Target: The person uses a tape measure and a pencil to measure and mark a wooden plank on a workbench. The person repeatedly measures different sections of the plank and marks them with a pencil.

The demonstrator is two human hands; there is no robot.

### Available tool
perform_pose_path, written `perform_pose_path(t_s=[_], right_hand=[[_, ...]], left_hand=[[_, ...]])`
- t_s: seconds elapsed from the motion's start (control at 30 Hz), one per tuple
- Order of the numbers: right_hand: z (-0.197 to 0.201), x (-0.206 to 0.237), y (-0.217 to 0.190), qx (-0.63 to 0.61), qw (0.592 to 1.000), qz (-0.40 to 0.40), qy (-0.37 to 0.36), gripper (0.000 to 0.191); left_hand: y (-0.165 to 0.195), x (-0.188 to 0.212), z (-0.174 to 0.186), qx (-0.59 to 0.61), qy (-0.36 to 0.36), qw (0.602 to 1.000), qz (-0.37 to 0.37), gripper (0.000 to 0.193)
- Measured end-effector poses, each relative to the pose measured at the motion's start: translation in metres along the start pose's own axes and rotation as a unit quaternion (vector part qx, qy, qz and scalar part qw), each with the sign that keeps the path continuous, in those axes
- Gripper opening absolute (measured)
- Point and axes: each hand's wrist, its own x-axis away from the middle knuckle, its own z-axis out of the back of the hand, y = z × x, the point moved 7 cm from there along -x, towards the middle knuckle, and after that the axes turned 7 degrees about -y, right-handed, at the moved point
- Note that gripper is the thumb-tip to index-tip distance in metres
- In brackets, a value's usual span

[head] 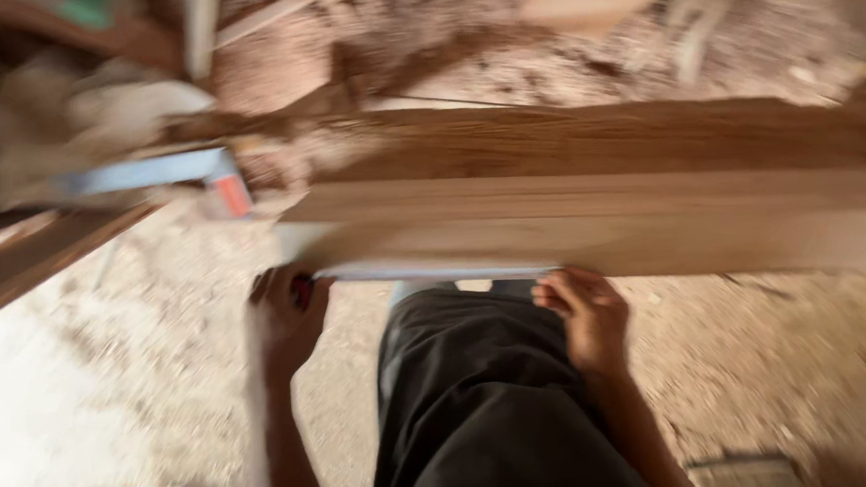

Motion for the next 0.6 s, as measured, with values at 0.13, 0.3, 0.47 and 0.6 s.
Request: perform_pose_path(t_s=[0.13,0.3,0.47,0.6], right_hand=[[-0.006,-0.001,0.003,-0.044,0.999,0.019,-0.018,0.019],[-0.008,-0.002,0.006,-0.046,0.998,0.041,-0.019,0.016],[-0.011,0.0,0.008,-0.046,0.998,0.046,-0.021,0.017],[-0.015,0.003,0.007,-0.046,0.998,0.031,-0.018,0.019]], left_hand=[[-0.021,-0.001,0.022,-0.029,0.051,0.998,0.0,0.024],[-0.053,-0.012,0.024,-0.038,0.039,0.997,0.053,0.023],[-0.06,-0.009,0.03,-0.03,0.057,0.995,0.077,0.021],[-0.063,-0.007,0.034,0.001,0.046,0.995,0.092,0.023]])
